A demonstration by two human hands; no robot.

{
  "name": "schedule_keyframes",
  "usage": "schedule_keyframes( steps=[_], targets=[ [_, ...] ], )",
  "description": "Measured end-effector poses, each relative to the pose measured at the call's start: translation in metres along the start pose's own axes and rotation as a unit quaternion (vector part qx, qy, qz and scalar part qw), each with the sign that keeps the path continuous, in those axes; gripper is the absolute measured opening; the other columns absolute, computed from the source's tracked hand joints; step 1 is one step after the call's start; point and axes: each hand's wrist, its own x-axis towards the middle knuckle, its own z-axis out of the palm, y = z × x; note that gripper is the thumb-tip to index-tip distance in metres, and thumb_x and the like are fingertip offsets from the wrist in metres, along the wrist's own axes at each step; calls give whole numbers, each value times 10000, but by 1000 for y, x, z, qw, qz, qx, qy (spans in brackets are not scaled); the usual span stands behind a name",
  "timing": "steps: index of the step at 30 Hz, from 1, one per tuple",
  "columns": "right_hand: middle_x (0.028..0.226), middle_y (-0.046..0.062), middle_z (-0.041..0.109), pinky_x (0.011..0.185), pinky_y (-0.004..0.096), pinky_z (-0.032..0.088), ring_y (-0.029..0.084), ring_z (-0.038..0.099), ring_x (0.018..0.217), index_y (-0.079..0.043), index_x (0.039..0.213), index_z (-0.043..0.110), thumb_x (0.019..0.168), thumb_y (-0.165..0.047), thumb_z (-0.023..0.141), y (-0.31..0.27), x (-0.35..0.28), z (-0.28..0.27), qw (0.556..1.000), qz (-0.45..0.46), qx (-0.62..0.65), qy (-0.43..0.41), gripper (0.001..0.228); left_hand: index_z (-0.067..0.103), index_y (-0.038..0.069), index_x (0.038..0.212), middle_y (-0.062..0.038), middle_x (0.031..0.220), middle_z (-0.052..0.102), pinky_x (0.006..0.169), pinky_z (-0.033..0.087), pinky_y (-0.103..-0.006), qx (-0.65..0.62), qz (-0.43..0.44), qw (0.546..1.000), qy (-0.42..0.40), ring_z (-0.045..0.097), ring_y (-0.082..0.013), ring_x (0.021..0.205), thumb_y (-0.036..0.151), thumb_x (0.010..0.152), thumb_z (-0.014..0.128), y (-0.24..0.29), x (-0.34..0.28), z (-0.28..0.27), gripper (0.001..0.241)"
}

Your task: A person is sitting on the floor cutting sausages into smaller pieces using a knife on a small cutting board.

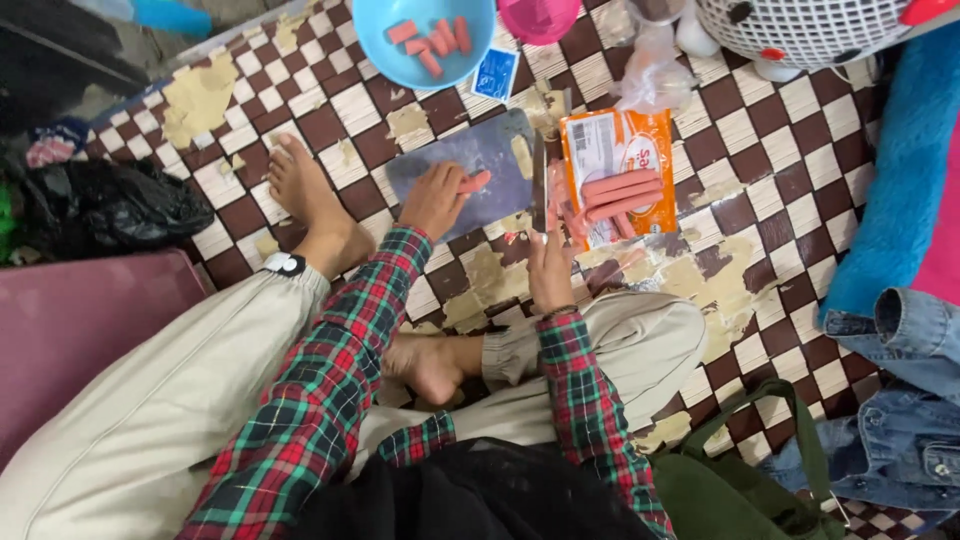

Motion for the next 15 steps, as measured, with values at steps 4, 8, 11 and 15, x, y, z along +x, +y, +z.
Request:
schedule_keyframes(
  steps=[4,8,11,15],
  targets=[
    [756,187,691,881,579,492,467,674,925,-83,1165,519,1091,-495,346,20,-2,-9,998,0,68,14,452,535,124,1099,-62,994,526,702,518,-397,132,88,987,33,585,-269,929,324,905,657,1,17,43,304],
    [723,176,679,858,552,514,437,690,877,-99,1143,540,1085,-495,354,18,-2,-8,996,-3,91,2,442,521,105,1090,-57,954,486,616,513,-341,154,159,975,33,579,-251,863,290,968,616,10,27,35,241],
    [681,124,674,800,475,536,346,696,765,-111,1010,538,1088,-548,336,34,8,0,994,-5,109,-2,488,512,124,1110,-49,949,448,481,488,-265,265,173,947,48,577,-204,826,249,972,636,14,30,37,224],
    [704,173,665,807,524,520,431,684,820,-97,994,501,1094,-500,343,30,9,-8,994,-10,110,-5,444,513,215,1119,2,971,454,442,548,-288,274,153,949,35,601,-176,767,275,868,727,-1,31,56,336]
  ],
)
